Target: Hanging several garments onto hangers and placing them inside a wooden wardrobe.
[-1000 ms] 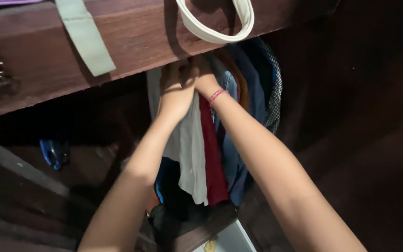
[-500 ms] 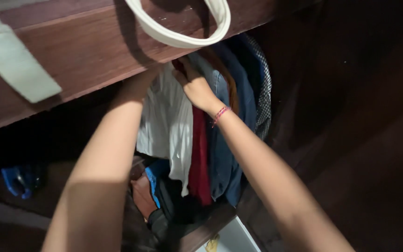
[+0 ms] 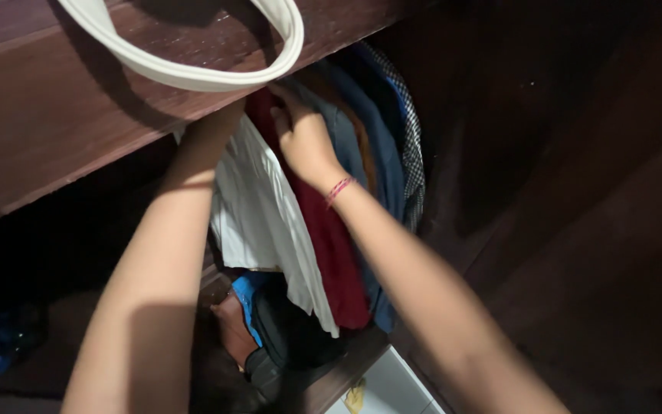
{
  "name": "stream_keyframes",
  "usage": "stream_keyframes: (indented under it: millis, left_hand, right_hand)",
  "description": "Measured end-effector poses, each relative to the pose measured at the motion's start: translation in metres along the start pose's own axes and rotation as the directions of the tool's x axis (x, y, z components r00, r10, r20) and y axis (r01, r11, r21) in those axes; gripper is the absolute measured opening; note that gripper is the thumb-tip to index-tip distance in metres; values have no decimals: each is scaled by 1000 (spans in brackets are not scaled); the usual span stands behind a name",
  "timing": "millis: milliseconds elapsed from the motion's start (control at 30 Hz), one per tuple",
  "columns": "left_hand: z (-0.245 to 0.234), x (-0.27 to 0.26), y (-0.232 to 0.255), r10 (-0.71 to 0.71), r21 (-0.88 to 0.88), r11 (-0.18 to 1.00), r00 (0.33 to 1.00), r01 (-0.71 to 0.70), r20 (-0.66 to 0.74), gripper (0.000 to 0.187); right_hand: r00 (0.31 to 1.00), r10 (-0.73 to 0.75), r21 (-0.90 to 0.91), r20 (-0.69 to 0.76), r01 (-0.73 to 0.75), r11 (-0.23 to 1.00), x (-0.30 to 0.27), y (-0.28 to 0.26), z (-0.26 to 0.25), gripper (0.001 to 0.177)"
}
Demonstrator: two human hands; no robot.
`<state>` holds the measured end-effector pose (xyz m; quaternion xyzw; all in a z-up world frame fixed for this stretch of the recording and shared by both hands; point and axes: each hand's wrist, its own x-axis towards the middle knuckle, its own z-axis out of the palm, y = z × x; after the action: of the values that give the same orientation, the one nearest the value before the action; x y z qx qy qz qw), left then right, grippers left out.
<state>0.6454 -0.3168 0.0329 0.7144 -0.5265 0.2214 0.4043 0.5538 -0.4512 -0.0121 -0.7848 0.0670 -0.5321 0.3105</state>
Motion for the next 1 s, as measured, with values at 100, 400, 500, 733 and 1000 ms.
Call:
stream_keyframes:
  millis: [100,400,500,733,1000]
  left_hand:
    - [-9,-51,-12,-2,-9,1000,1000,2,-9,36]
    - [-23,-143,-43,-10,-34,999,1000,9,-25,41]
    - [-14,-152,-46,-7,-47,999,1000,6,-26,43]
    - [-6,-147,-46,8,-66,998,999,-10,-33,48]
    - [9,-137,-66,26,-71,997,999,-28,-20,55]
  right_hand:
    - [998,38,-14,-40,-38,999,-1,-13,-1,37]
    - [995,72,-85,72,-66,994,-27,-27,-22,45]
    - [995,43,-80,84,-37,996,-51,-48,-36,52]
    - [987,147,-3,60,-147,989,-91,-46,-47,61]
    - [983,177,-74,41,-174,982,-92,-51,-56,62]
